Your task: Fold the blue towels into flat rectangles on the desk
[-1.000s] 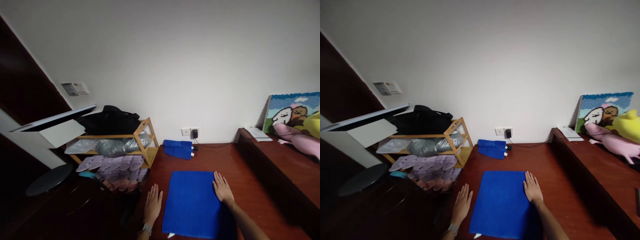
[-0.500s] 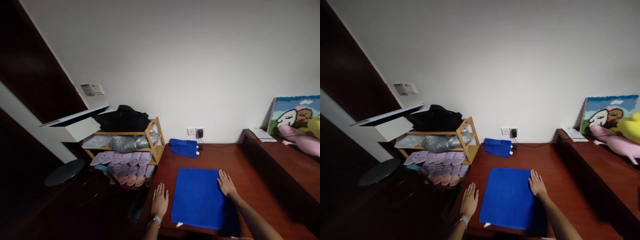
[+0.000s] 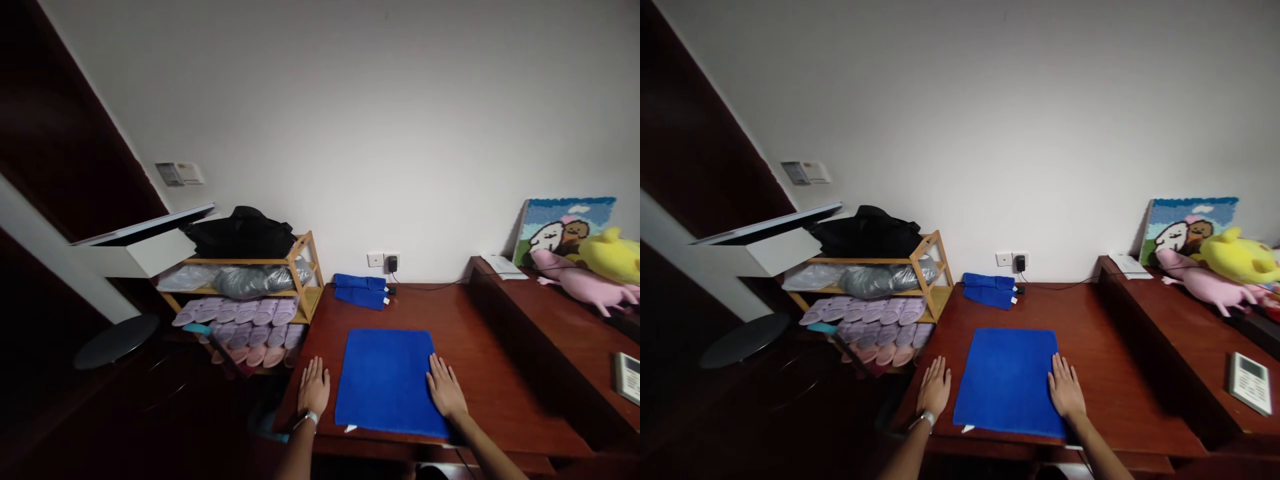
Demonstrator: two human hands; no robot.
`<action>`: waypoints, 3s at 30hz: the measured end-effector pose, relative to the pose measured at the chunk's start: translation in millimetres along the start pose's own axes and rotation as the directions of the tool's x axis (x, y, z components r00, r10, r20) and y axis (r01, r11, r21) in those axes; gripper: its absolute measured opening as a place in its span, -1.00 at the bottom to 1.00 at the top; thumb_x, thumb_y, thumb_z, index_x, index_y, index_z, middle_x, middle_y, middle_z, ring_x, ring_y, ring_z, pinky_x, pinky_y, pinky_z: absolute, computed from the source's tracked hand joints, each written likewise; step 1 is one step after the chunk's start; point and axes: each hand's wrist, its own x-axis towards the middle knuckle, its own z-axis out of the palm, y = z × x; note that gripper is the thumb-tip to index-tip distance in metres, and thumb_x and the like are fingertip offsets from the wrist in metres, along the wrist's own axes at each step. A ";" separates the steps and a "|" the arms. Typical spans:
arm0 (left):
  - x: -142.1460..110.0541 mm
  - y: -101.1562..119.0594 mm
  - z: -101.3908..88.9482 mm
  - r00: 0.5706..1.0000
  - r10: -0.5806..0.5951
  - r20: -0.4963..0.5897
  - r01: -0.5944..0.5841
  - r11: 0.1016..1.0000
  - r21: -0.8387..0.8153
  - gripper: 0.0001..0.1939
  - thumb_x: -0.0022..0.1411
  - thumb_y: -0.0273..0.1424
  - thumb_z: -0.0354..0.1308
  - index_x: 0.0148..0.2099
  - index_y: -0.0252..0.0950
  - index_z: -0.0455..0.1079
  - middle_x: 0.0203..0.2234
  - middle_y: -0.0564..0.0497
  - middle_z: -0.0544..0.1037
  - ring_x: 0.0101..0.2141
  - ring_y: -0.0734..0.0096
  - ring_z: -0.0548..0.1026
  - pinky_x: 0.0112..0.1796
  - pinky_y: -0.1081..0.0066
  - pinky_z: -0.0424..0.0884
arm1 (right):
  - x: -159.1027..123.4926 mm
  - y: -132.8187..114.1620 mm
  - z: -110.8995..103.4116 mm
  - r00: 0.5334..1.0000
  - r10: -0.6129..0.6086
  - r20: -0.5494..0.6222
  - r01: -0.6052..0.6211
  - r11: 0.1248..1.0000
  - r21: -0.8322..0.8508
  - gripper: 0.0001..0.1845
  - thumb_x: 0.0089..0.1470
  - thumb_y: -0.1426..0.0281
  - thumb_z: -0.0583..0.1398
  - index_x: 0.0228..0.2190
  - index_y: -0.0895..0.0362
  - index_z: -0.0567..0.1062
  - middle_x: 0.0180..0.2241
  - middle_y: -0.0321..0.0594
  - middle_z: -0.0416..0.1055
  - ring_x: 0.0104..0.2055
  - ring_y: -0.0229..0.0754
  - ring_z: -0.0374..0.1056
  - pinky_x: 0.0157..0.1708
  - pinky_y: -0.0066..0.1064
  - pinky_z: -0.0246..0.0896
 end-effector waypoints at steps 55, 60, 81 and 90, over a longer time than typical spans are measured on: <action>4.9 -3.8 11.5 0.999 0.017 -0.037 -0.017 1.000 0.016 -0.40 0.44 -0.24 -0.22 0.34 -0.44 0.29 0.31 -0.20 0.36 0.32 0.14 0.28 0.32 0.08 0.16 | -0.9 -4.7 -12.8 1.000 0.007 -0.002 -0.007 0.999 0.031 -0.26 0.34 0.17 -0.26 0.42 0.24 -0.07 0.47 -0.21 -0.18 0.51 -0.08 -0.30 0.44 -0.14 -0.45; 12.7 -1.2 -2.5 0.999 -0.013 -0.036 0.013 1.000 -0.008 -0.44 0.43 -0.25 -0.19 0.26 -0.44 0.38 0.24 -0.24 0.46 0.26 0.08 0.37 0.26 0.06 0.27 | -0.9 -6.0 -15.7 1.000 0.011 0.001 -0.011 0.999 0.044 -0.26 0.35 0.17 -0.26 0.42 0.26 -0.09 0.47 -0.23 -0.19 0.51 -0.09 -0.31 0.45 -0.15 -0.46; 12.9 160.3 23.9 0.915 0.334 0.225 -0.314 0.942 -0.122 -0.30 0.47 0.04 -0.31 0.51 -0.14 -0.05 0.47 -0.05 -0.02 0.44 0.13 -0.04 0.37 0.00 -0.04 | 0.5 -5.9 -16.8 1.000 0.020 0.015 -0.021 0.998 0.059 -0.26 0.35 0.15 -0.28 0.42 0.23 -0.10 0.47 -0.27 -0.23 0.51 -0.11 -0.34 0.45 -0.14 -0.48; 12.0 88.7 18.4 0.963 0.222 0.152 -0.217 0.975 -0.052 -0.24 0.47 0.05 -0.31 0.50 -0.29 -0.05 0.45 -0.14 0.04 0.42 0.07 0.00 0.35 0.02 0.05 | -0.6 -5.4 -14.4 1.000 0.028 0.013 -0.029 0.998 0.047 -0.26 0.35 0.17 -0.26 0.42 0.24 -0.08 0.47 -0.23 -0.20 0.51 -0.12 -0.32 0.45 -0.16 -0.51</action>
